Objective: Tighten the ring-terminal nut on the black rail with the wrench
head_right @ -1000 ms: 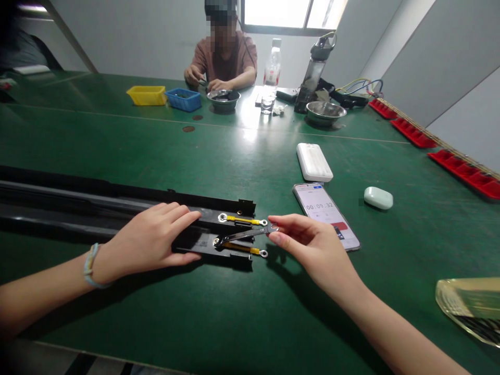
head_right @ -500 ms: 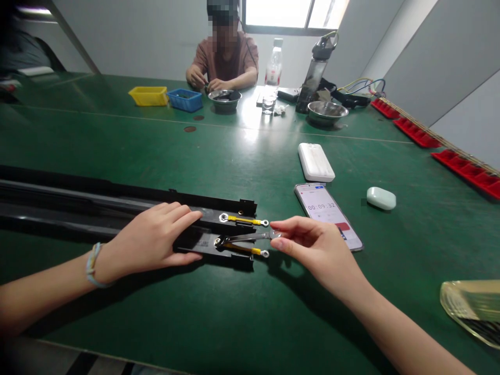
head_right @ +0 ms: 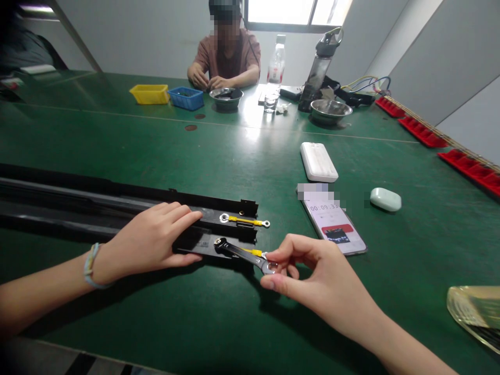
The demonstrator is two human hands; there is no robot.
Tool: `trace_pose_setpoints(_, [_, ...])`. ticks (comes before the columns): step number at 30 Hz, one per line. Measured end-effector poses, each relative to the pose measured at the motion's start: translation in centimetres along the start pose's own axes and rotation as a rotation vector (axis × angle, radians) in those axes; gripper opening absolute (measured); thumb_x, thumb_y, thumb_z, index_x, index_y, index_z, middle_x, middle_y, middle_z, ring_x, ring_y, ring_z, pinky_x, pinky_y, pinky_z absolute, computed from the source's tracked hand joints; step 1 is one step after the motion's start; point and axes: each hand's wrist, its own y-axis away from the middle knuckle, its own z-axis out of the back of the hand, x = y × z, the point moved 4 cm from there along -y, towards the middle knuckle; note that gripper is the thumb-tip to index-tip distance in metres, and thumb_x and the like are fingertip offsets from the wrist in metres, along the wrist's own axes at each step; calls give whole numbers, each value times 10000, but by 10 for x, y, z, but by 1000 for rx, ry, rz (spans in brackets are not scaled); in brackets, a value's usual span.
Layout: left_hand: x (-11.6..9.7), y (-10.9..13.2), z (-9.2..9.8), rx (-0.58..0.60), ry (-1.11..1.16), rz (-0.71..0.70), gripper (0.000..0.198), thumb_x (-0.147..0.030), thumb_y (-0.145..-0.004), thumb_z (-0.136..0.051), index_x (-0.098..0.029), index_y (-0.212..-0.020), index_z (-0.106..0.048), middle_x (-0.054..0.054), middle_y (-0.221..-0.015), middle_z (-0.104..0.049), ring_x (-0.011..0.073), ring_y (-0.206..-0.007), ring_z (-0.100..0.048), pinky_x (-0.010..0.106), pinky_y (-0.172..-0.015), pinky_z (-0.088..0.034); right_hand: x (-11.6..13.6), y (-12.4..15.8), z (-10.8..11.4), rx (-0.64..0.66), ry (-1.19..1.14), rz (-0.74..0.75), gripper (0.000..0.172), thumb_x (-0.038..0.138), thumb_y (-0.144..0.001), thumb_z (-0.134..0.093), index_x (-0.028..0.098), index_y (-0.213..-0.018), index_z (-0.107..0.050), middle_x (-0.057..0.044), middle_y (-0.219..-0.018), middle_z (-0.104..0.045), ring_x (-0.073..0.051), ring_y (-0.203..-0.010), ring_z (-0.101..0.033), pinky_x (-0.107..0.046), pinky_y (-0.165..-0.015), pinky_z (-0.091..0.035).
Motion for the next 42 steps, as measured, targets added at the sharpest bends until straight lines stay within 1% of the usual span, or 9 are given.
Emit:
trace_pose_setpoints(8, [1, 0, -2, 1, 3, -2, 586, -602, -804, -538, -102, -1110, -550, 111, -976, -610, 260, -850, -564, 400, -754, -475, -1, -5, 3, -24, -20, -1, 206, 380, -638, -799, 206, -671, -694, -19, -635, -682, -150, -549, -594, -251, -509, -496])
trace_pose_setpoints(13, [-2, 2, 0, -1, 1, -1, 579, -600, -806, -534, -105, -1104, -555, 112, -975, -612, 258, -845, -564, 398, -747, -476, -4, -10, 10, -138, -59, -19, 274, 404, -650, -786, 211, -838, -741, -57, -777, -767, -209, -680, -703, -290, -592, -568])
trace_pose_setpoints(17, [-6, 4, 3, -3, 2, -3, 576, -595, -806, -534, -100, -1101, -559, 115, -963, -615, 261, -836, -564, 406, -743, -478, -7, -11, 11, -222, -55, -13, 300, 400, -689, -750, 221, -930, -745, -59, -853, -783, -237, -752, -730, -336, -660, -595])
trace_pose_setpoints(20, [-8, 5, 6, 1, 5, -1, 556, -573, -811, -540, -100, -1101, -559, 121, -978, -616, 261, -847, -565, 403, -748, -478, -9, -11, 9, -250, -56, -16, 307, 396, -705, -743, 221, -958, -745, -60, -898, -784, -255, -802, -734, -354, -695, -596])
trace_pose_setpoints(25, [-7, 5, 6, 9, 3, 3, 552, -574, -809, -543, -108, -1103, -556, 120, -982, -618, 257, -852, -563, 395, -760, -473, -9, -10, 9, -258, -37, -5, 305, 400, -720, -732, 220, -966, -749, -67, -914, -782, -269, -816, -732, -368, -701, -592])
trace_pose_setpoints(31, [-7, 5, 6, 19, 5, 7, 565, -580, -806, -548, -102, -1106, -554, 116, -978, -614, 263, -853, -563, 400, -759, -471, -4, -7, 10, -249, 17, 5, 296, 399, -714, -728, 209, -941, -748, -69, -857, -779, -254, -746, -721, -355, -653, -575])
trace_pose_setpoints(35, [-7, 5, 6, 16, 9, 10, 568, -582, -803, -552, -104, -1111, -553, 113, -981, -612, 259, -849, -561, 396, -762, -469, 1, 0, 12, -233, 134, 47, 251, 399, -719, -718, 212, -884, -753, -54, -759, -767, -234, -649, -694, -338, -584, -547])
trace_pose_setpoints(38, [-6, 4, 6, 7, 9, 9, 565, -584, -806, -546, -104, -1103, -556, 115, -980, -613, 259, -847, -560, 396, -760, -470, 6, 6, 12, -200, 224, 69, 221, 405, -728, -712, 215, -834, -749, -56, -753, -761, -234, -642, -681, -319, -541, -527])
trace_pose_setpoints(42, [-5, 2, 6, 9, 6, 7, 553, -581, -806, -545, -107, -1090, -561, 116, -973, -617, 258, -843, -562, 394, -753, -470, 12, 10, 9, -142, 248, 105, 242, 454, -710, -725, 215, -745, -731, -44, -666, -716, -210, -581, -635, -311, -525, -522])
